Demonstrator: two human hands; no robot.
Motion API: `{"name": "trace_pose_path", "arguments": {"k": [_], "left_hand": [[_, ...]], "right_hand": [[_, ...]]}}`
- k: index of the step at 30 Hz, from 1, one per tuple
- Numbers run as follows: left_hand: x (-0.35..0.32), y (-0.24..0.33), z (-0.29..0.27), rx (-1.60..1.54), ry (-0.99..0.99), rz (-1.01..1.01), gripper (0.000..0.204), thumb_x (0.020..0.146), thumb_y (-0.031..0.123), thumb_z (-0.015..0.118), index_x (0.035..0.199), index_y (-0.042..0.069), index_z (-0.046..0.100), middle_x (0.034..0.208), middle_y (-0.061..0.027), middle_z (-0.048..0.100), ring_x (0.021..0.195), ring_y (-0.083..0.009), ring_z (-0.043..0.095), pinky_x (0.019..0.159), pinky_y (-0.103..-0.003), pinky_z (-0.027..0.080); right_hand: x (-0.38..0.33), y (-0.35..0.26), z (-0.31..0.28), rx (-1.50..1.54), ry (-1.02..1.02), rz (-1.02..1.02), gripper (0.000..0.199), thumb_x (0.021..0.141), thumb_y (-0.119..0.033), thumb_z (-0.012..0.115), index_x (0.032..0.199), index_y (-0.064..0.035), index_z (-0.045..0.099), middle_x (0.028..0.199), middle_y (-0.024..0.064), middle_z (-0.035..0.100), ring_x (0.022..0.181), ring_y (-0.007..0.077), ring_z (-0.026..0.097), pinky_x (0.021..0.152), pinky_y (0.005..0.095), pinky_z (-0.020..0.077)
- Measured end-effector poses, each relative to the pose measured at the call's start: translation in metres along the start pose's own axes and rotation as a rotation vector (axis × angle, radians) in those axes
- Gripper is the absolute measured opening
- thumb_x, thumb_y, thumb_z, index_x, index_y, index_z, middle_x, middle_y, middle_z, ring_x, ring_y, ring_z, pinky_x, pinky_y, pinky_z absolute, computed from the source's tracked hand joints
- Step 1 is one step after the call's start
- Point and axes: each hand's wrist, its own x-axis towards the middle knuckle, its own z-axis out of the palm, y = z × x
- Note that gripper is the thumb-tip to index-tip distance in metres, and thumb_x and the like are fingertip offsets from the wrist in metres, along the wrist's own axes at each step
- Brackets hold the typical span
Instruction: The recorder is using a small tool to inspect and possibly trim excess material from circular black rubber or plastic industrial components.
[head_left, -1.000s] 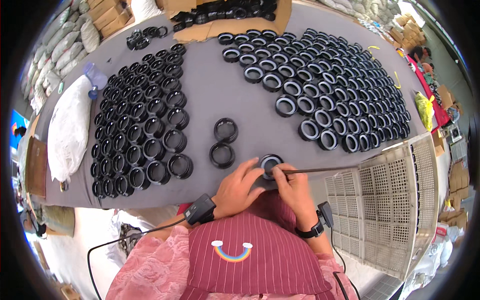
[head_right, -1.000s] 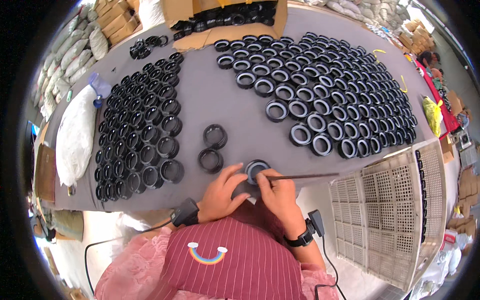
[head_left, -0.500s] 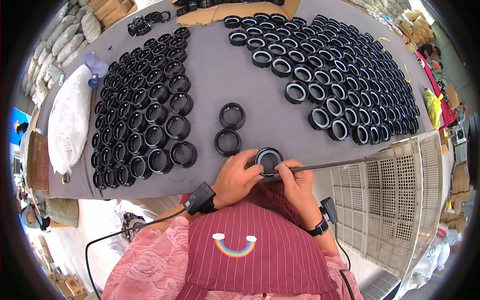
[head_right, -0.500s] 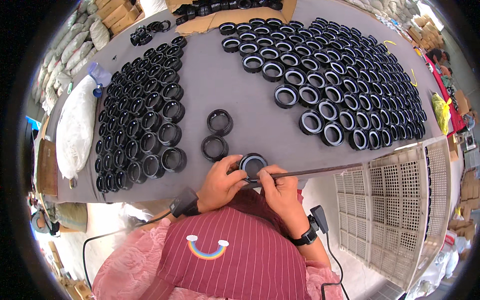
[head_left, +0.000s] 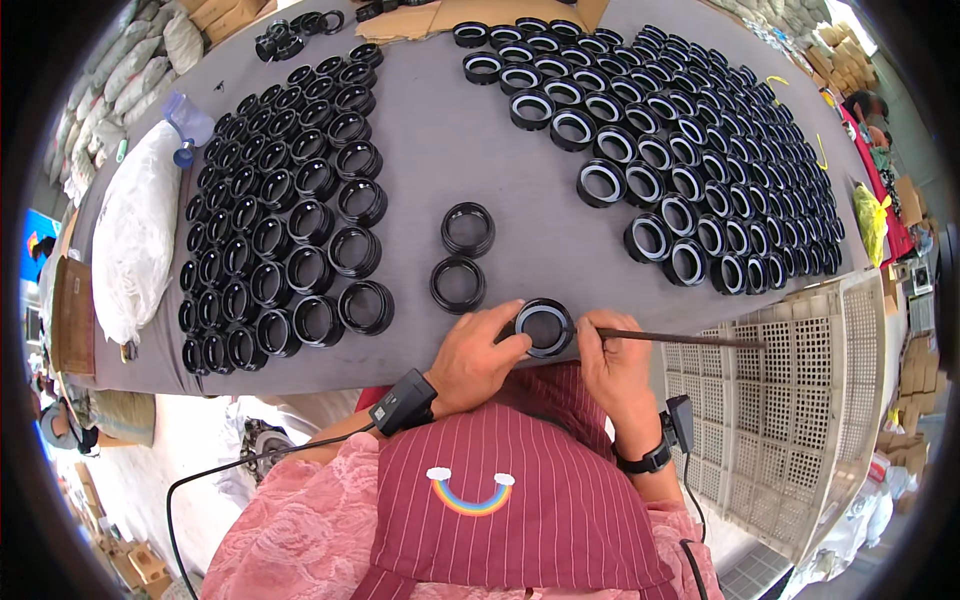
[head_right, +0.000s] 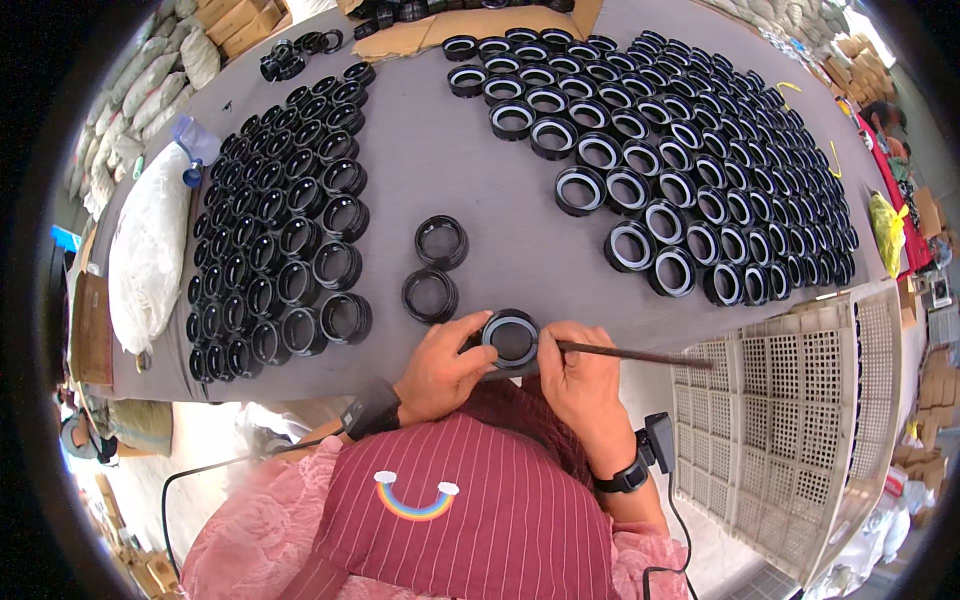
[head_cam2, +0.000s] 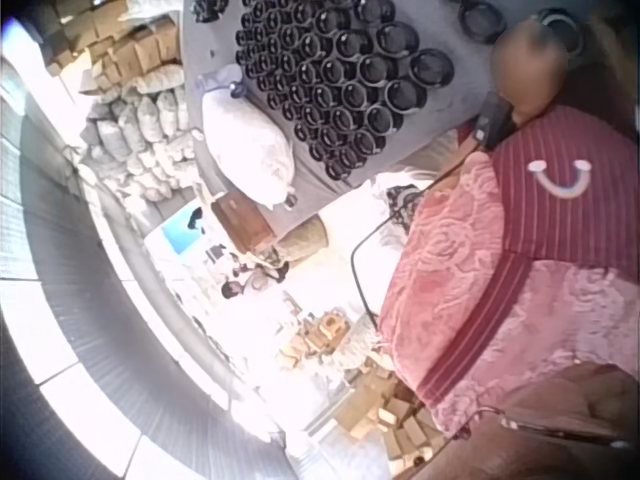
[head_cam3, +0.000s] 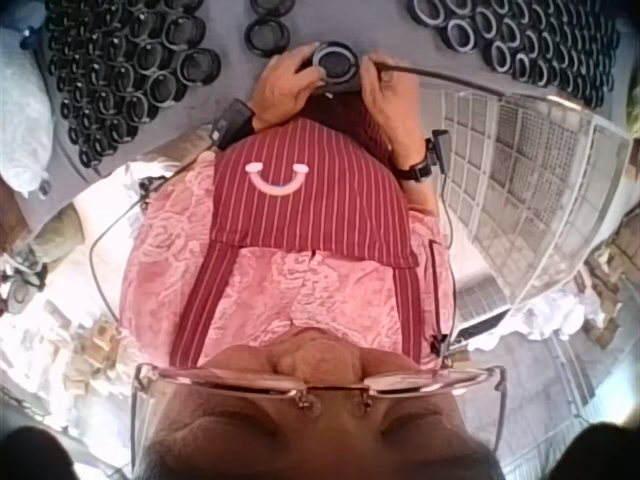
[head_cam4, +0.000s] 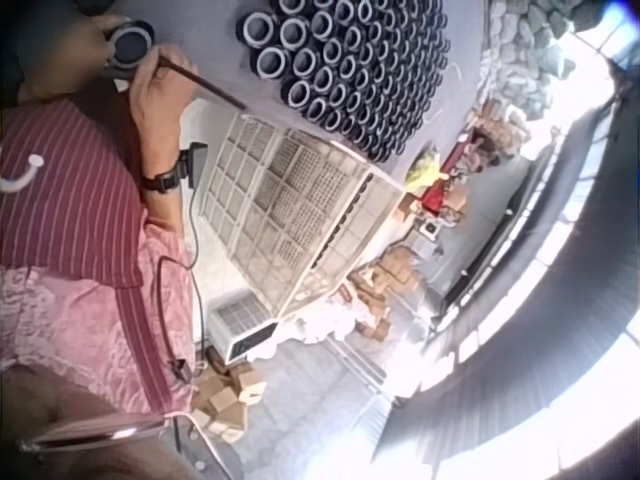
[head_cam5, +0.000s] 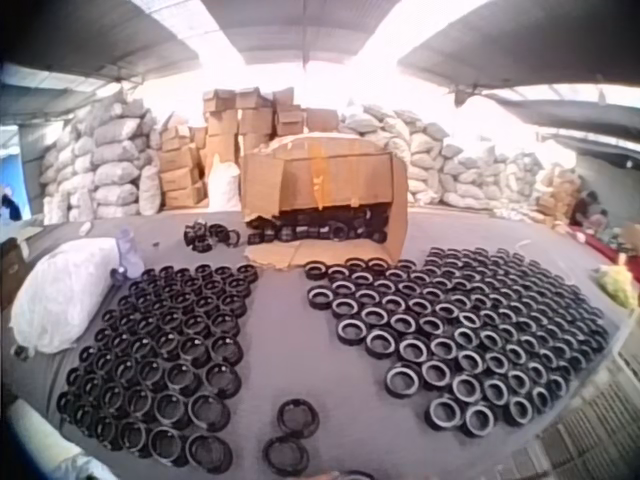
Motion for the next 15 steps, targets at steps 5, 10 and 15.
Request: {"name": "trace_pose_path", "arguments": {"k": [5, 10, 15], "left_hand": [[-0.001, -0.003, 0.0, -0.023, -0.011, -0.009, 0.016, 0.082, 0.013, 0.072, 0.096, 0.009, 0.065, 0.127, -0.0208, 0.06, 0.1, -0.033, 0.062, 0.082, -0.042, 0.048], [-0.003, -0.003, -0.001, -0.023, 0.008, 0.012, 0.015, 0.083, 0.012, 0.071, 0.096, 0.008, 0.065, 0.127, -0.0211, 0.06, 0.101, -0.0331, 0.062, 0.083, -0.042, 0.048], [0.002, 0.007, -0.006, -0.124, 0.043, -0.064, 0.016, 0.086, 0.013, 0.07, 0.099, 0.006, 0.063, 0.118, -0.0189, 0.063, 0.098, -0.0346, 0.063, 0.08, -0.043, 0.049]], "right_hand": [[0.007, 0.0, 0.02, 0.131, 0.092, -0.043, 0.002, 0.087, -0.006, 0.067, 0.086, -0.0054, 0.066, 0.081, 0.01, 0.071, 0.073, 0.0312, 0.065, 0.066, 0.0403, 0.045], [0.001, 0.009, 0.027, 0.166, -0.036, -0.193, 0.007, 0.092, -0.007, 0.064, 0.09, -0.0036, 0.069, 0.081, 0.0087, 0.07, 0.071, 0.0224, 0.063, 0.066, 0.0317, 0.0462], [-0.016, 0.014, 0.024, 0.778, 0.226, 0.254, 0.017, 0.098, -0.013, 0.057, 0.09, -0.0015, 0.066, 0.074, 0.0066, 0.066, 0.064, 0.011, 0.057, 0.058, 0.0255, 0.0405]]}}
